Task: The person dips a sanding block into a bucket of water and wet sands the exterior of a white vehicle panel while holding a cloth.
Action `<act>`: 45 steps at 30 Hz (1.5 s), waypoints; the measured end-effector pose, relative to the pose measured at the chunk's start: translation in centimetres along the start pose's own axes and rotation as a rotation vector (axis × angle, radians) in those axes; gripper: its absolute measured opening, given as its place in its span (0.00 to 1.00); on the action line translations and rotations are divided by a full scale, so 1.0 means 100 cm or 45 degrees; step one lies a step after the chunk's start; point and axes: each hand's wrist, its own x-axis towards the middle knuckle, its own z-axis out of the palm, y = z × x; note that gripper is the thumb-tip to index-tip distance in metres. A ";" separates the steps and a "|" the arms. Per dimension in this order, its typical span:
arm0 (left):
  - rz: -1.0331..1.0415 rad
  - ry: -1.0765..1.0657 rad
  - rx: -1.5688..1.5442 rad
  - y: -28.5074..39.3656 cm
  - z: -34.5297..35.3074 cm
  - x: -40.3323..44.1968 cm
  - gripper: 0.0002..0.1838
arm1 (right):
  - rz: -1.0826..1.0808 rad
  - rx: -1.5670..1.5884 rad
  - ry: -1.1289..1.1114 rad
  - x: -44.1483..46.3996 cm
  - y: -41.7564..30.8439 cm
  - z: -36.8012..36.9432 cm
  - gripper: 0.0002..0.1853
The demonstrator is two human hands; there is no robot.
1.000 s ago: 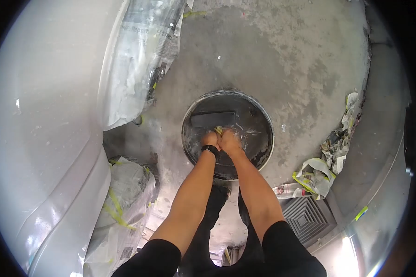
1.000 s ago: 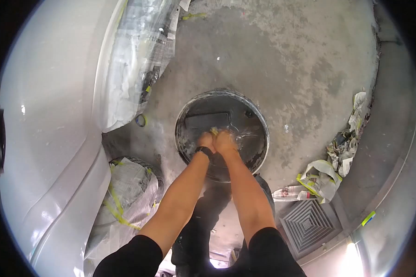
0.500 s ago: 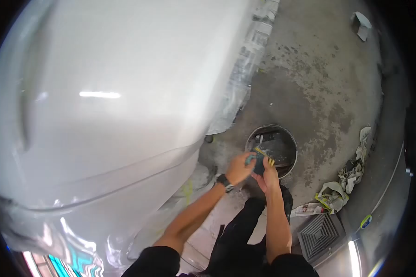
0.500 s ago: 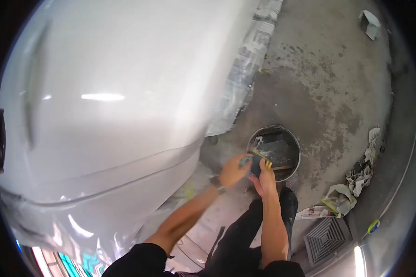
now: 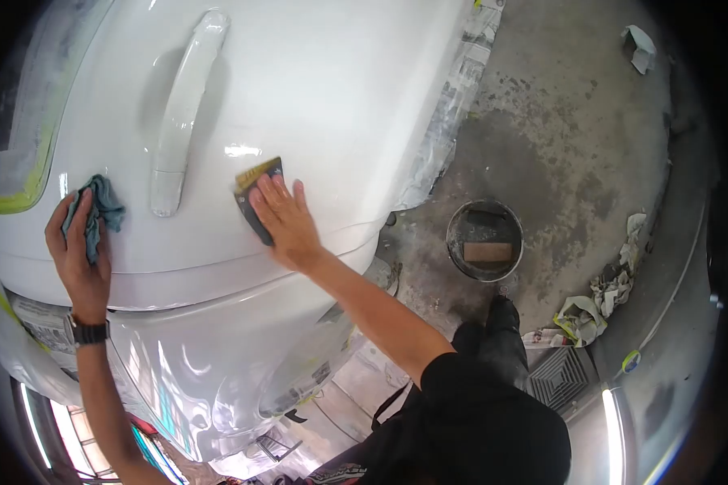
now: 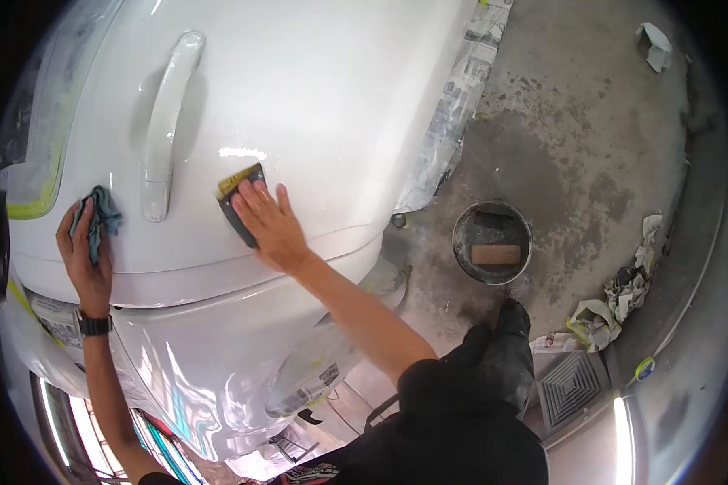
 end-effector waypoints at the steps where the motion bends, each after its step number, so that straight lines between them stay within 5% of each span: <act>1: 0.015 0.030 -0.058 -0.010 0.004 -0.003 0.26 | -0.105 -0.017 -0.115 -0.004 0.005 -0.010 0.44; 3: 0.062 0.093 -0.175 -0.024 0.016 -0.006 0.27 | -0.027 -0.151 -0.119 0.040 0.043 -0.031 0.43; 6: 0.107 0.197 -0.191 -0.032 0.024 -0.007 0.26 | -0.047 -0.089 0.511 0.136 0.089 -0.062 0.33; 11: 0.116 0.194 -0.157 -0.030 0.022 -0.005 0.24 | -0.175 0.204 0.526 0.145 0.090 -0.077 0.32; 14: 0.102 0.207 -0.138 -0.029 0.022 -0.007 0.23 | -0.003 0.036 0.167 0.150 0.086 -0.098 0.39; 20: 0.172 0.215 -0.102 -0.034 0.025 -0.006 0.20 | 0.131 -0.430 0.373 0.144 0.074 -0.061 0.36; 27: 0.156 0.224 -0.158 -0.035 0.026 -0.009 0.20 | 0.251 0.055 0.239 0.145 0.050 -0.091 0.35; 31: 0.156 0.235 -0.174 -0.036 0.028 -0.007 0.20 | 0.262 -0.201 0.400 0.153 0.073 -0.049 0.46; 33: 0.146 0.222 -0.163 -0.036 0.028 -0.010 0.20 | 0.057 -0.065 0.513 0.131 0.057 -0.041 0.33; 36: 0.142 0.201 -0.143 -0.035 0.027 -0.006 0.20 | -0.055 -0.242 0.080 0.035 0.008 -0.008 0.39; 38: 0.115 0.237 -0.140 -0.029 0.026 -0.004 0.20 | -0.008 -0.004 -0.496 -0.022 -0.003 -0.014 0.43; 42: 0.064 0.211 -0.143 -0.026 0.024 -0.006 0.20 | 0.046 -0.191 0.207 0.060 0.049 -0.032 0.41; 45: -0.031 0.215 -0.223 -0.029 0.030 -0.012 0.21 | 0.203 -0.057 0.416 0.150 0.077 -0.060 0.39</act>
